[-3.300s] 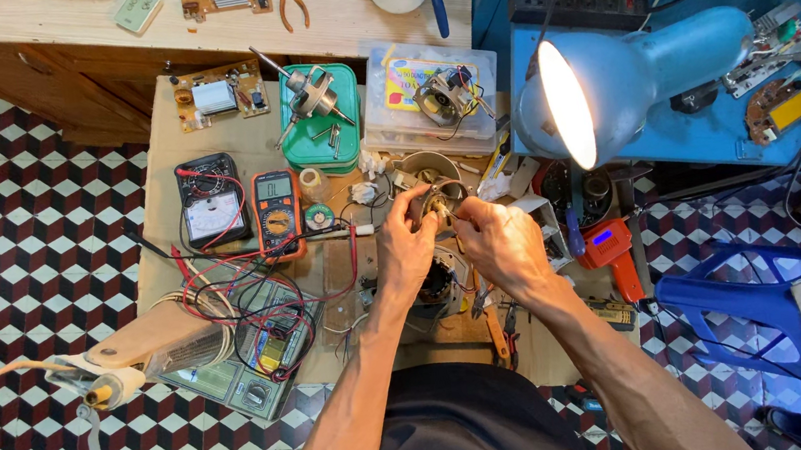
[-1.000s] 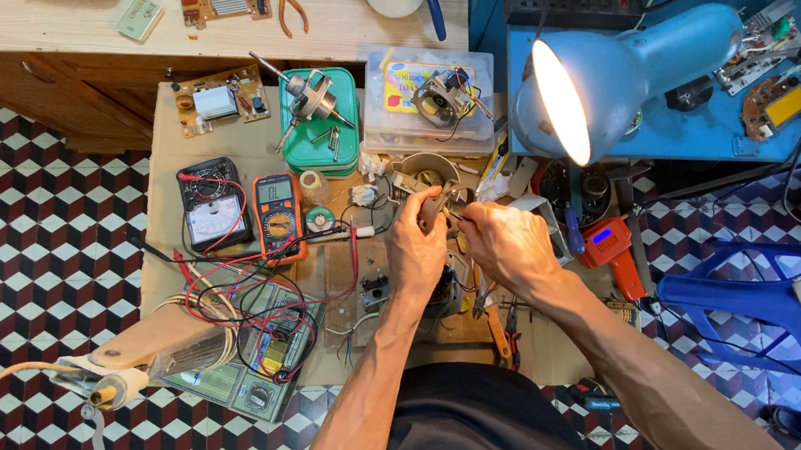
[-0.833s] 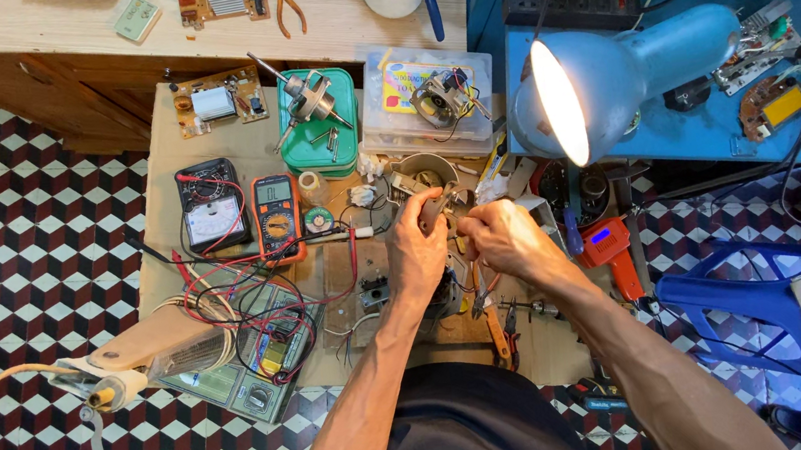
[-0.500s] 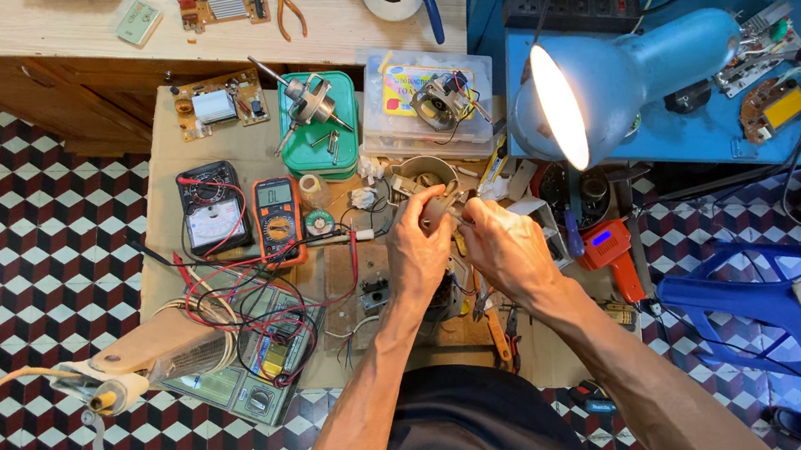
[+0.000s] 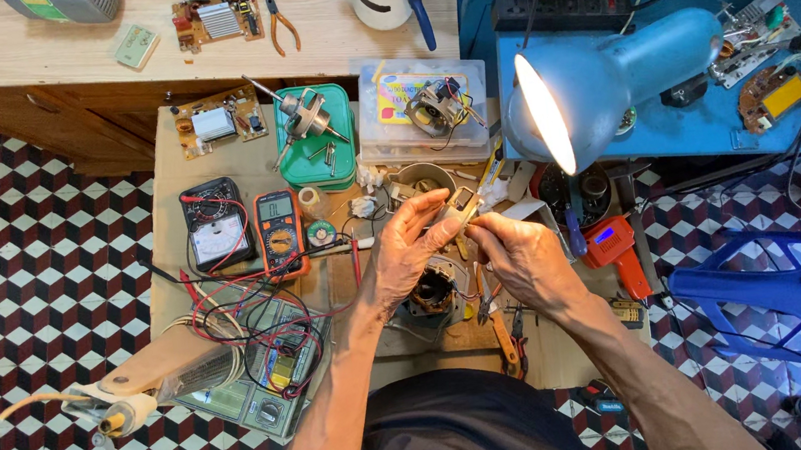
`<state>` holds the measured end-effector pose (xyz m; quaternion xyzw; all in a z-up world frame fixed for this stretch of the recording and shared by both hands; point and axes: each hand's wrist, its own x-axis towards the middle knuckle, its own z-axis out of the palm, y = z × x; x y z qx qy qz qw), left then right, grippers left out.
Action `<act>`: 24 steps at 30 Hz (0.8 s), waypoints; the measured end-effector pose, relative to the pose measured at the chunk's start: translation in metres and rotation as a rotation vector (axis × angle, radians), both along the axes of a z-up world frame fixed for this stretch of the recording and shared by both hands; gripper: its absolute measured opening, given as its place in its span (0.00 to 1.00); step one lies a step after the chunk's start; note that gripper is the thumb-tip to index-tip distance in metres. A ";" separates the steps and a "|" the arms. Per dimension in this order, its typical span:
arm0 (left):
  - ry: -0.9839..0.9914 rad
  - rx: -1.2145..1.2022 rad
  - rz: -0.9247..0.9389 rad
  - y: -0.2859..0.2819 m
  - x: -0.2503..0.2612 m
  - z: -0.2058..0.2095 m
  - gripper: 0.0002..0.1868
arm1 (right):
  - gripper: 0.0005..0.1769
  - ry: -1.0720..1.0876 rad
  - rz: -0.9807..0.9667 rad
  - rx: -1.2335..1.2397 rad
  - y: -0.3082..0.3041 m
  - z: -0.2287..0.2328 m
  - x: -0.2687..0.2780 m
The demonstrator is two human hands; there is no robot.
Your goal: The person disassembles a small electric motor, cleans internal components with a cloth and liquid, and uses pliers to adjust parts. They reassemble the motor and test it with a multimeter and power source.
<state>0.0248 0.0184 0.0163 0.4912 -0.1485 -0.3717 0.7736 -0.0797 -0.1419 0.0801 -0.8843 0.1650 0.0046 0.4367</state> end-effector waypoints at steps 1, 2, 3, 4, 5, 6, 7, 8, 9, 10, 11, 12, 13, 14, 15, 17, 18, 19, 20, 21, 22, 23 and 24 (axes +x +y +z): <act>-0.021 -0.006 0.007 -0.001 -0.001 0.005 0.36 | 0.12 0.029 0.007 0.072 -0.005 -0.001 -0.001; -0.043 -0.013 0.015 -0.001 -0.003 0.011 0.38 | 0.13 0.058 0.013 0.144 -0.011 -0.001 -0.003; -0.064 -0.021 0.027 -0.002 -0.004 0.018 0.40 | 0.14 0.087 0.025 0.214 -0.018 -0.001 -0.005; -0.098 0.058 0.001 -0.002 -0.004 0.027 0.42 | 0.15 0.116 -0.017 0.248 -0.021 -0.003 -0.009; -0.128 0.135 -0.018 -0.001 -0.007 0.035 0.44 | 0.16 0.150 -0.051 0.279 -0.024 -0.005 -0.015; -0.157 0.213 -0.037 -0.001 -0.009 0.044 0.45 | 0.17 0.183 -0.086 0.310 -0.026 -0.008 -0.023; -0.324 0.272 -0.003 -0.001 -0.012 0.051 0.45 | 0.16 0.142 -0.124 0.331 -0.028 -0.013 -0.029; -0.490 0.334 0.032 -0.002 -0.016 0.059 0.45 | 0.15 0.101 -0.163 0.354 -0.028 -0.018 -0.035; -0.656 0.401 0.066 -0.002 -0.017 0.065 0.45 | 0.15 0.060 -0.202 0.379 -0.029 -0.023 -0.039; -0.777 0.426 0.102 -0.002 -0.018 0.071 0.47 | 0.15 0.017 -0.223 0.387 -0.030 -0.029 -0.041; -0.900 0.451 0.131 -0.002 -0.018 0.075 0.49 | 0.14 -0.027 -0.249 0.396 -0.031 -0.034 -0.044; -1.023 0.476 0.159 -0.002 -0.018 0.079 0.50 | 0.15 -0.070 -0.275 0.406 -0.032 -0.038 -0.046; -0.861 0.463 0.074 -0.003 -0.017 0.081 0.52 | 0.15 -0.069 -0.271 0.404 -0.034 -0.040 -0.047; -0.700 0.445 -0.010 -0.004 -0.018 0.083 0.53 | 0.16 -0.068 -0.268 0.403 -0.035 -0.042 -0.047; -0.539 0.422 -0.096 -0.006 -0.018 0.083 0.54 | 0.16 -0.068 -0.269 0.402 -0.035 -0.042 -0.047; -0.401 0.324 -0.059 -0.011 -0.021 0.083 0.55 | 0.14 -0.123 -0.227 0.422 -0.032 -0.039 -0.047; -0.332 0.275 -0.040 -0.014 -0.023 0.082 0.55 | 0.13 -0.151 -0.206 0.433 -0.029 -0.037 -0.046; -0.329 0.299 -0.007 -0.018 -0.025 0.080 0.54 | 0.12 -0.202 -0.199 0.349 -0.024 -0.034 -0.045; -0.325 0.324 0.025 -0.022 -0.028 0.079 0.53 | 0.13 -0.252 -0.193 0.265 -0.018 -0.031 -0.043; -0.321 0.348 0.055 -0.026 -0.032 0.077 0.51 | 0.14 -0.303 -0.189 0.181 -0.012 -0.029 -0.041; -0.318 0.359 0.096 -0.030 -0.035 0.076 0.50 | 0.12 -0.348 -0.215 0.071 -0.007 -0.027 -0.038; -0.314 0.370 0.134 -0.034 -0.038 0.074 0.49 | 0.09 -0.393 -0.243 -0.039 -0.002 -0.026 -0.036; -0.311 0.380 0.173 -0.038 -0.040 0.073 0.47 | 0.06 -0.436 -0.272 -0.150 0.002 -0.024 -0.034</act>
